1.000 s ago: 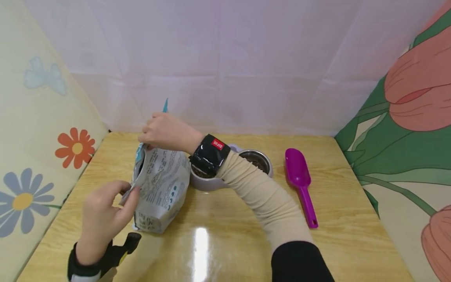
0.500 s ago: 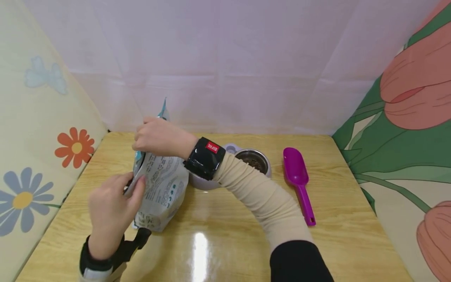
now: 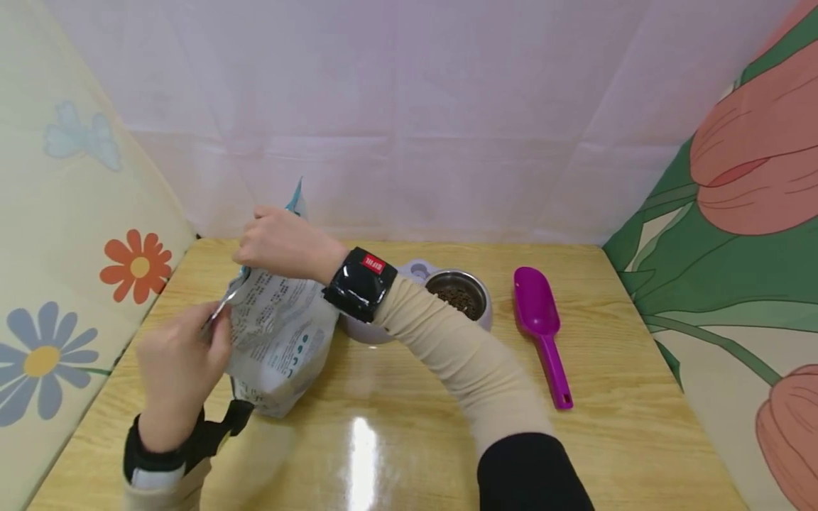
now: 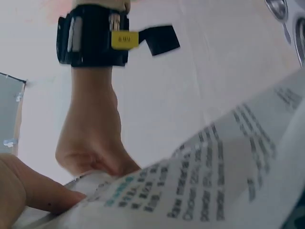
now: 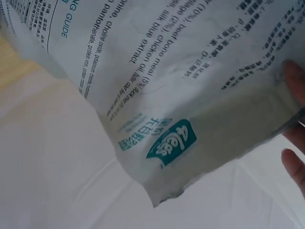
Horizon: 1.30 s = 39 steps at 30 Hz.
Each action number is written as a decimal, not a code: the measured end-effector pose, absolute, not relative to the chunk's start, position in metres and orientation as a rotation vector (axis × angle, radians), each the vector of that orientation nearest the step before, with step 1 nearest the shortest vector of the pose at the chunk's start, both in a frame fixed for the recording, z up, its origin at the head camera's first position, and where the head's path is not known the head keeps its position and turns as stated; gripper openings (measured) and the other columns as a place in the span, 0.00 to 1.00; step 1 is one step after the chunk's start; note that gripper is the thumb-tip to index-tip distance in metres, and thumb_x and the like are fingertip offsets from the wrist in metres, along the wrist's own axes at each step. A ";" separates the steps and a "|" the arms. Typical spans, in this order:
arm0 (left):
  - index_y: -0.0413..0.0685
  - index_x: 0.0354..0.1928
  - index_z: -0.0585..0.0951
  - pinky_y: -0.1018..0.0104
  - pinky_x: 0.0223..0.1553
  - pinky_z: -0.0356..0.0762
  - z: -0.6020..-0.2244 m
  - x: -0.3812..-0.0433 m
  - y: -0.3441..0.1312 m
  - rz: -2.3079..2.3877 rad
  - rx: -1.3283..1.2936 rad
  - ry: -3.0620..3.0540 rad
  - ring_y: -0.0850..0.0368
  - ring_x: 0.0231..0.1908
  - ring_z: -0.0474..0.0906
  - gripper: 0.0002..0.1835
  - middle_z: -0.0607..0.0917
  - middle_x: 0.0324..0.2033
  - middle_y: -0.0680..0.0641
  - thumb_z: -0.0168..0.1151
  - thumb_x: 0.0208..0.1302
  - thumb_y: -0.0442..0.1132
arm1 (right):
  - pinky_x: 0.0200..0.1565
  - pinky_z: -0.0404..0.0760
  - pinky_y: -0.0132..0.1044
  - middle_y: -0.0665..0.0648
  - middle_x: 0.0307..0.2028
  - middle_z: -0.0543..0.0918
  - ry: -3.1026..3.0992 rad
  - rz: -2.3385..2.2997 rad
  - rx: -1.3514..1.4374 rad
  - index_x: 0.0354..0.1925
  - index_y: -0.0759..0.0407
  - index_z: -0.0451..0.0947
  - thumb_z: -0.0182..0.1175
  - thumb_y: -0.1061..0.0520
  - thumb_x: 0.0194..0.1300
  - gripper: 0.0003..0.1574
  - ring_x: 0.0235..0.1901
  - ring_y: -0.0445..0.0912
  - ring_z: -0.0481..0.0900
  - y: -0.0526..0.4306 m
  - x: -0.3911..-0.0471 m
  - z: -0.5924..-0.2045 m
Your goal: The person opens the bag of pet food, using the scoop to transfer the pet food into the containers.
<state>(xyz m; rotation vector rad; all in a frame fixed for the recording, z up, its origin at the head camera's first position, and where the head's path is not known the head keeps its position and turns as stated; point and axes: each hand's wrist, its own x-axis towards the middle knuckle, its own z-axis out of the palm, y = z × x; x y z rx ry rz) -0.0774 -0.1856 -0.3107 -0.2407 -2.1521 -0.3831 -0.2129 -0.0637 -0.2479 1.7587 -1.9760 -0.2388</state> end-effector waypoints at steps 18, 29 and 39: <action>0.28 0.38 0.79 0.50 0.24 0.68 -0.294 -0.079 -0.221 -0.233 -0.033 -2.338 0.38 0.20 0.74 0.11 0.80 0.25 0.32 0.59 0.55 0.30 | 0.39 0.67 0.30 0.46 0.38 0.81 -2.141 -0.068 1.809 0.42 0.52 0.78 0.53 0.44 0.63 0.17 0.38 0.41 0.75 -0.099 -0.211 -0.255; 0.26 0.26 0.76 0.63 0.11 0.58 -0.291 -0.095 -0.216 -0.184 -0.098 -2.346 0.47 0.10 0.61 0.06 0.71 0.12 0.38 0.59 0.54 0.26 | 0.38 0.67 0.29 0.47 0.32 0.81 -2.123 -0.086 1.781 0.38 0.53 0.79 0.56 0.43 0.58 0.17 0.32 0.40 0.75 -0.099 -0.209 -0.256; 0.29 0.21 0.71 0.63 0.08 0.54 -0.298 -0.100 -0.222 -0.183 -0.169 -2.304 0.50 0.07 0.57 0.08 0.63 0.09 0.44 0.59 0.53 0.26 | 0.34 0.66 0.28 0.47 0.21 0.79 -2.140 0.027 1.736 0.33 0.53 0.81 0.56 0.49 0.62 0.11 0.22 0.40 0.66 -0.101 -0.206 -0.260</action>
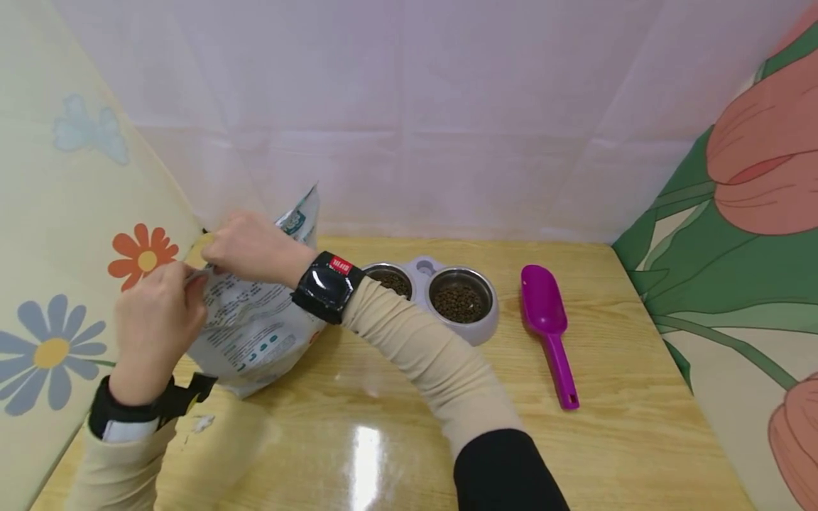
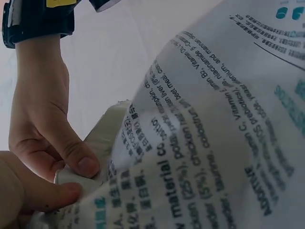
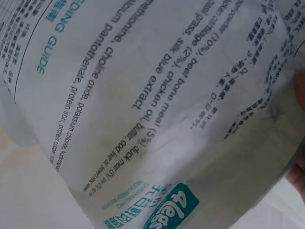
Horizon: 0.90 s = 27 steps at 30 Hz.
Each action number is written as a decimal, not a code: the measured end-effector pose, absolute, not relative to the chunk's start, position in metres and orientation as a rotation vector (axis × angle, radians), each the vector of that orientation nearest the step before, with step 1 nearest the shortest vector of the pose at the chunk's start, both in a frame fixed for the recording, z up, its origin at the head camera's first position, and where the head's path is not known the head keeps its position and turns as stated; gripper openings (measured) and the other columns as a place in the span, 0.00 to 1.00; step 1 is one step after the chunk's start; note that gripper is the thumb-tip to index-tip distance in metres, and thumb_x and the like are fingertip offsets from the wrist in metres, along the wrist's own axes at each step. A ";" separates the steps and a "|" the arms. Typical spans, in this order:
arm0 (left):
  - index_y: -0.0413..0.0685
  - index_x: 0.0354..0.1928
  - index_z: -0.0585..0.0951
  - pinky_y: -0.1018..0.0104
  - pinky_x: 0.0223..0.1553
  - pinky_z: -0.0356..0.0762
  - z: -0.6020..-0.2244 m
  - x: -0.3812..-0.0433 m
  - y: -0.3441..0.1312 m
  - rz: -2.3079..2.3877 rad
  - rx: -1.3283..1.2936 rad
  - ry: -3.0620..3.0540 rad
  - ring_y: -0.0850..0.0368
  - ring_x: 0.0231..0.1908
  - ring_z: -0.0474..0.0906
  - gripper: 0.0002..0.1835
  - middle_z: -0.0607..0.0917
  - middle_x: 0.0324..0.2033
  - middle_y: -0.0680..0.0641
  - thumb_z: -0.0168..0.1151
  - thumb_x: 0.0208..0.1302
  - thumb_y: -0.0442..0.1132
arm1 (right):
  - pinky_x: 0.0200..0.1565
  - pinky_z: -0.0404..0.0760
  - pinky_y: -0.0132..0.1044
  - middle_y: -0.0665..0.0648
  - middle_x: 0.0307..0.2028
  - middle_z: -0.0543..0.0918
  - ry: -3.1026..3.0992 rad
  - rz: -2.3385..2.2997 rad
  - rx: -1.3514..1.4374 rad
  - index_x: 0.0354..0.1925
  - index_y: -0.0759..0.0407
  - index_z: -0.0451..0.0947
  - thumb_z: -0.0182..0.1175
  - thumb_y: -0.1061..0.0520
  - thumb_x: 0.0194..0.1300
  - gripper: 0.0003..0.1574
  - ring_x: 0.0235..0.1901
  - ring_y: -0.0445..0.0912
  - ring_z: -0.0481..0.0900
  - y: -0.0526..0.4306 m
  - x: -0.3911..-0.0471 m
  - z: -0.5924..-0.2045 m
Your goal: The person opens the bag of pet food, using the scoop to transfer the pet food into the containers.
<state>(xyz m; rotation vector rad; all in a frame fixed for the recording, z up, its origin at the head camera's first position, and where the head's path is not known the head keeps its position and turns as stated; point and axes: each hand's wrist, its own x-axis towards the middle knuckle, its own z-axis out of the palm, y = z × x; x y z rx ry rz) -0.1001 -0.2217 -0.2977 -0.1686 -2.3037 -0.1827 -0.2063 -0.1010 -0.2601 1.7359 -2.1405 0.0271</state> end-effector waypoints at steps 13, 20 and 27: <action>0.30 0.31 0.78 0.58 0.12 0.65 -0.290 -0.103 -0.218 -0.202 -0.135 -2.384 0.42 0.15 0.72 0.11 0.78 0.19 0.36 0.65 0.53 0.34 | 0.42 0.69 0.31 0.49 0.35 0.82 -2.295 0.157 1.808 0.37 0.56 0.79 0.57 0.47 0.60 0.15 0.36 0.43 0.77 -0.092 -0.224 -0.257; 0.33 0.19 0.69 0.64 0.08 0.53 -0.288 -0.111 -0.218 -0.017 -0.217 -2.385 0.50 0.08 0.59 0.12 0.64 0.10 0.44 0.60 0.55 0.29 | 0.40 0.71 0.31 0.50 0.33 0.83 -2.258 0.155 1.753 0.36 0.56 0.80 0.57 0.49 0.61 0.13 0.32 0.43 0.78 -0.089 -0.228 -0.258; 0.37 0.16 0.64 0.66 0.09 0.49 -0.291 -0.114 -0.222 -0.044 -0.255 -2.411 0.54 0.07 0.53 0.15 0.58 0.09 0.47 0.56 0.55 0.26 | 0.31 0.66 0.28 0.50 0.27 0.82 -2.296 0.075 1.729 0.36 0.56 0.81 0.54 0.49 0.63 0.14 0.23 0.40 0.68 -0.092 -0.222 -0.260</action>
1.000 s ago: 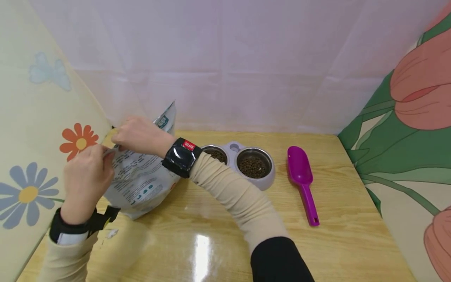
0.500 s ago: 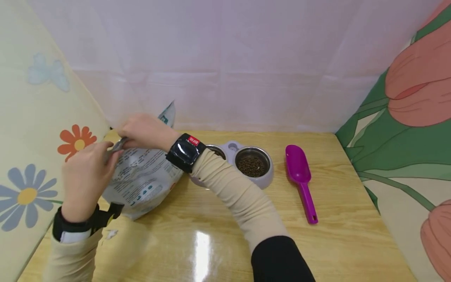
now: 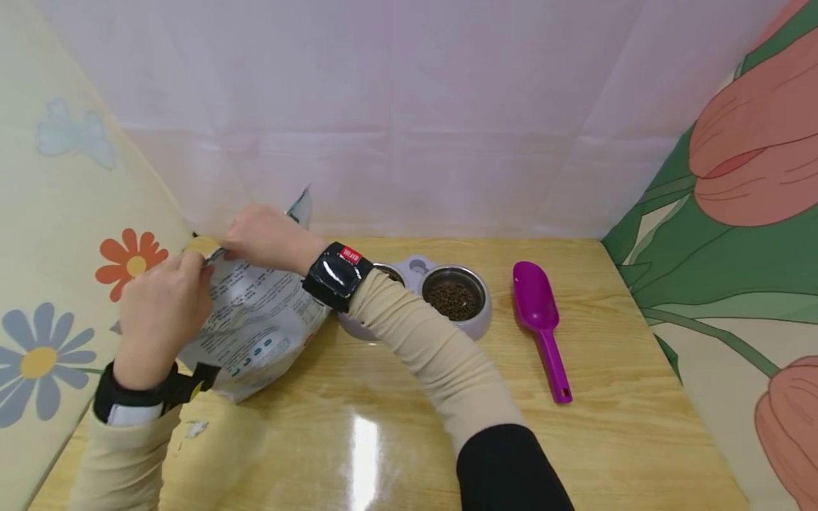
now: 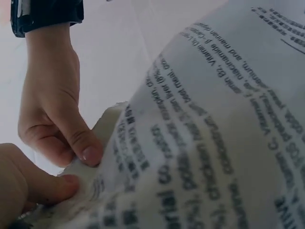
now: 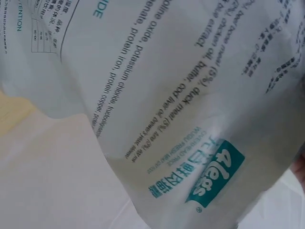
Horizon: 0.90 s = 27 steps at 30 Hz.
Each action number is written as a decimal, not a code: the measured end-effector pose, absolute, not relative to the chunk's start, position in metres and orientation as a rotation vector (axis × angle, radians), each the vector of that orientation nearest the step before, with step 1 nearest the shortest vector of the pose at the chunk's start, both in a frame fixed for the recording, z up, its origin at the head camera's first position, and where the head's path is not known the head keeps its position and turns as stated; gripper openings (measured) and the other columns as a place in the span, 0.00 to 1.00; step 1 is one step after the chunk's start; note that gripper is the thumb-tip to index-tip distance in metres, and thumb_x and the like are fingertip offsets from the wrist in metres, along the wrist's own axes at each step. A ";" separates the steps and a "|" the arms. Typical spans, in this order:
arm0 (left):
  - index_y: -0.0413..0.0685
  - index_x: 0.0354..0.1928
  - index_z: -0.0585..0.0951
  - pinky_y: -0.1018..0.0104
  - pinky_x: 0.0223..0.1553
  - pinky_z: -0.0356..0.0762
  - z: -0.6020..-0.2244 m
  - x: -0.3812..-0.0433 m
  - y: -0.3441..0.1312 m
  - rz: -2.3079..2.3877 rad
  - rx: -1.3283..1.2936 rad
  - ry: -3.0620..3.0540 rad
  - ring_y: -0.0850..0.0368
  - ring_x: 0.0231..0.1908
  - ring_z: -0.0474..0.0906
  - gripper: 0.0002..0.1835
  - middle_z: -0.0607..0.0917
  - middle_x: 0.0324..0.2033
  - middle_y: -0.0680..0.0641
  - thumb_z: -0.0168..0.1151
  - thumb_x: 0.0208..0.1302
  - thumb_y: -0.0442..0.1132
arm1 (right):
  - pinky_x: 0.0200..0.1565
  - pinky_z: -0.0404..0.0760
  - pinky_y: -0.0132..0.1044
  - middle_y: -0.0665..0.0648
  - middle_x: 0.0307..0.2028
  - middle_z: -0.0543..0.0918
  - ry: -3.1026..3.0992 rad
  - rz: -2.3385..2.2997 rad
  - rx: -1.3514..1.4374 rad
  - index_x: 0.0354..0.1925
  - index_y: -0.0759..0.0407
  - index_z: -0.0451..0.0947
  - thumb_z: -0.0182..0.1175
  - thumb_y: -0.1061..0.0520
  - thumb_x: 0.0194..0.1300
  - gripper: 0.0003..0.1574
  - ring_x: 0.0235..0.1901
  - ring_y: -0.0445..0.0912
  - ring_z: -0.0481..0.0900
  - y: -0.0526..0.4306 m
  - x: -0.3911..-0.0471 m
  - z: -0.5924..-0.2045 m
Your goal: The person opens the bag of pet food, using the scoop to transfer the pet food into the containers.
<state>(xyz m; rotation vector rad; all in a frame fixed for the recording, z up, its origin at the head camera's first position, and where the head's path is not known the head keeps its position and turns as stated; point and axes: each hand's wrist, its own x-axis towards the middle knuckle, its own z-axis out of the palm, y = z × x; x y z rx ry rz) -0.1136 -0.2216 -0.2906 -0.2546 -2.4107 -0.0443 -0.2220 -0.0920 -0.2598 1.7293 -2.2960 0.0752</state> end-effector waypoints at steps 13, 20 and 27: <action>0.34 0.26 0.70 0.64 0.09 0.53 -0.290 -0.116 -0.221 -0.033 -0.263 -2.381 0.50 0.08 0.59 0.11 0.66 0.11 0.44 0.61 0.56 0.34 | 0.48 0.70 0.36 0.53 0.41 0.82 -2.336 0.041 1.696 0.45 0.57 0.79 0.58 0.49 0.60 0.18 0.43 0.47 0.77 -0.068 -0.255 -0.260; 0.37 0.16 0.63 0.65 0.09 0.49 -0.291 -0.121 -0.215 0.053 -0.244 -2.376 0.53 0.06 0.53 0.19 0.57 0.08 0.47 0.54 0.63 0.35 | 0.40 0.72 0.35 0.53 0.28 0.82 -2.299 -0.005 1.633 0.32 0.58 0.82 0.57 0.47 0.61 0.16 0.29 0.46 0.77 -0.065 -0.258 -0.266; 0.39 0.16 0.60 0.66 0.09 0.47 -0.298 -0.124 -0.221 0.022 -0.297 -2.307 0.55 0.05 0.50 0.19 0.56 0.08 0.48 0.49 0.66 0.34 | 0.34 0.72 0.34 0.52 0.25 0.81 -2.289 -0.006 1.605 0.29 0.58 0.81 0.56 0.48 0.62 0.16 0.26 0.45 0.75 -0.067 -0.257 -0.268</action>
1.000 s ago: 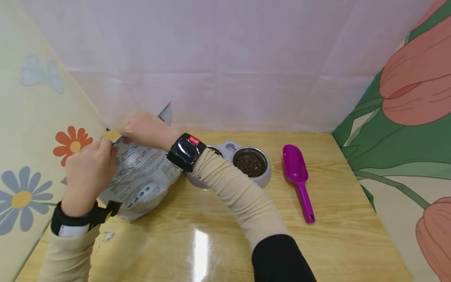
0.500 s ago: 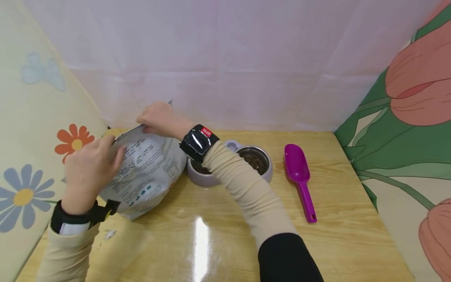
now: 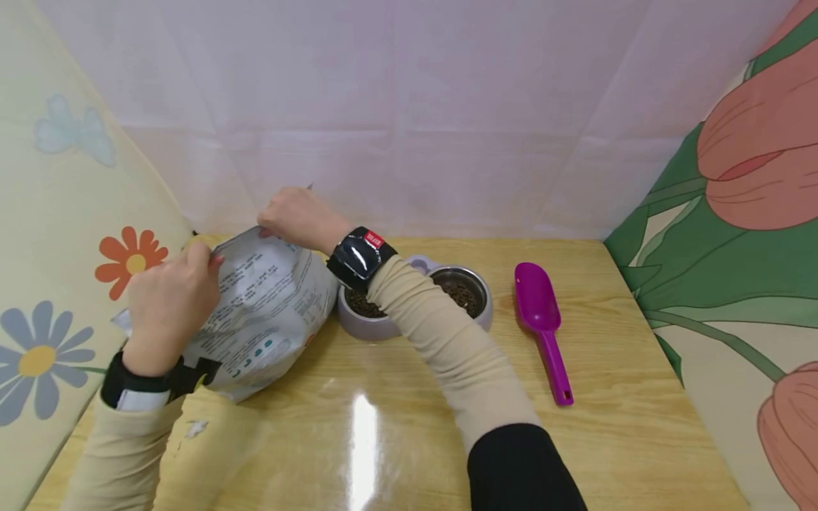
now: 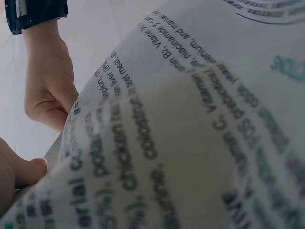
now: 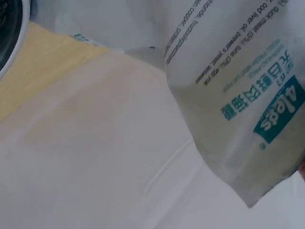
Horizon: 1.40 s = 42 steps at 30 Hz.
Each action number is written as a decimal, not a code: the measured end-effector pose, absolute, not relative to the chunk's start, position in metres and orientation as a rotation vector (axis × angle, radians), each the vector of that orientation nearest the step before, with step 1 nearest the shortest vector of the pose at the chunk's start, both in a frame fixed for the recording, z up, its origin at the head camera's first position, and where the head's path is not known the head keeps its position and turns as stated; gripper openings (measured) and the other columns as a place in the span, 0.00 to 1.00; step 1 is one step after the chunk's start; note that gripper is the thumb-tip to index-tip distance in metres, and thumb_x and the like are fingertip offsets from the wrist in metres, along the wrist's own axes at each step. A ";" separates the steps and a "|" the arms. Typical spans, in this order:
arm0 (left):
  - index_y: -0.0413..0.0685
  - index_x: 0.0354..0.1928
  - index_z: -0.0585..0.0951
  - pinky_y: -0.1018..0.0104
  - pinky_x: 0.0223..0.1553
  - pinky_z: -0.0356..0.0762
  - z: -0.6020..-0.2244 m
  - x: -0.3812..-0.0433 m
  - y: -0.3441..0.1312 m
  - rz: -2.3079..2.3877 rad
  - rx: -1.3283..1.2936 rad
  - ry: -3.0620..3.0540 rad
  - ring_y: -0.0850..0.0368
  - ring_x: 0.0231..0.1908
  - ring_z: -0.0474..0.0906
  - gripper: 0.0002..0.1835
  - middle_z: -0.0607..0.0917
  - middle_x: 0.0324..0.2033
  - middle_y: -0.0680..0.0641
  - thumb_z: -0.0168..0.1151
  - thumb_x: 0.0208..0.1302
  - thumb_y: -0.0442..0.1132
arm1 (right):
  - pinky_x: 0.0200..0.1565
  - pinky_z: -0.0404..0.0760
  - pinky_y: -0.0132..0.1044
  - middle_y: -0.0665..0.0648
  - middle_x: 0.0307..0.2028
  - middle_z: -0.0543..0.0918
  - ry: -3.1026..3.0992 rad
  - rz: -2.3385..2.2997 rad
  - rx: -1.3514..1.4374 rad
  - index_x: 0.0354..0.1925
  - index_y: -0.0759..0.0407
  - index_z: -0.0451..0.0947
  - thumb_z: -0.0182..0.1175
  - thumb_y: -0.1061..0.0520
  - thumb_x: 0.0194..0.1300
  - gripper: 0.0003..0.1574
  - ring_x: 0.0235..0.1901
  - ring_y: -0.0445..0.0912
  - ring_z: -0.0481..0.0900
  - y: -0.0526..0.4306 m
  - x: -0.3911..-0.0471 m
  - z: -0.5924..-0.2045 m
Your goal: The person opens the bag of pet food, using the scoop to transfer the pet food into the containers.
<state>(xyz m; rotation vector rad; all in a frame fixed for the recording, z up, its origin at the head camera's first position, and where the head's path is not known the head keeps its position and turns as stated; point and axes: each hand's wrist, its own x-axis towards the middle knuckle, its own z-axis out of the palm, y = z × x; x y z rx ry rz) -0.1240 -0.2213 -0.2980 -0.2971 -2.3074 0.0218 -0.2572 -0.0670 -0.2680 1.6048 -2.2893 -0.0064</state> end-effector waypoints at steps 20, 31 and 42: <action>0.41 0.10 0.60 0.64 0.09 0.45 -0.304 -0.109 -0.224 -0.074 -0.215 -2.245 0.52 0.05 0.51 0.24 0.56 0.07 0.48 0.57 0.61 0.39 | 0.38 0.72 0.36 0.54 0.30 0.83 -2.288 -0.110 1.521 0.33 0.59 0.81 0.57 0.53 0.60 0.11 0.30 0.47 0.76 -0.039 -0.285 -0.258; 0.44 0.10 0.61 0.66 0.10 0.46 -0.294 -0.084 -0.234 -0.133 -0.244 -2.400 0.55 0.07 0.51 0.22 0.56 0.08 0.50 0.63 0.51 0.36 | 0.41 0.73 0.38 0.55 0.31 0.83 -2.289 -0.112 1.496 0.32 0.61 0.80 0.58 0.54 0.60 0.11 0.34 0.49 0.77 -0.035 -0.295 -0.261; 0.46 0.10 0.62 0.67 0.12 0.48 -0.295 -0.074 -0.245 -0.247 -0.340 -2.443 0.59 0.09 0.52 0.23 0.57 0.09 0.52 0.59 0.58 0.42 | 0.39 0.72 0.39 0.56 0.30 0.83 -2.282 -0.107 1.460 0.31 0.61 0.81 0.58 0.57 0.60 0.08 0.32 0.49 0.78 -0.033 -0.297 -0.265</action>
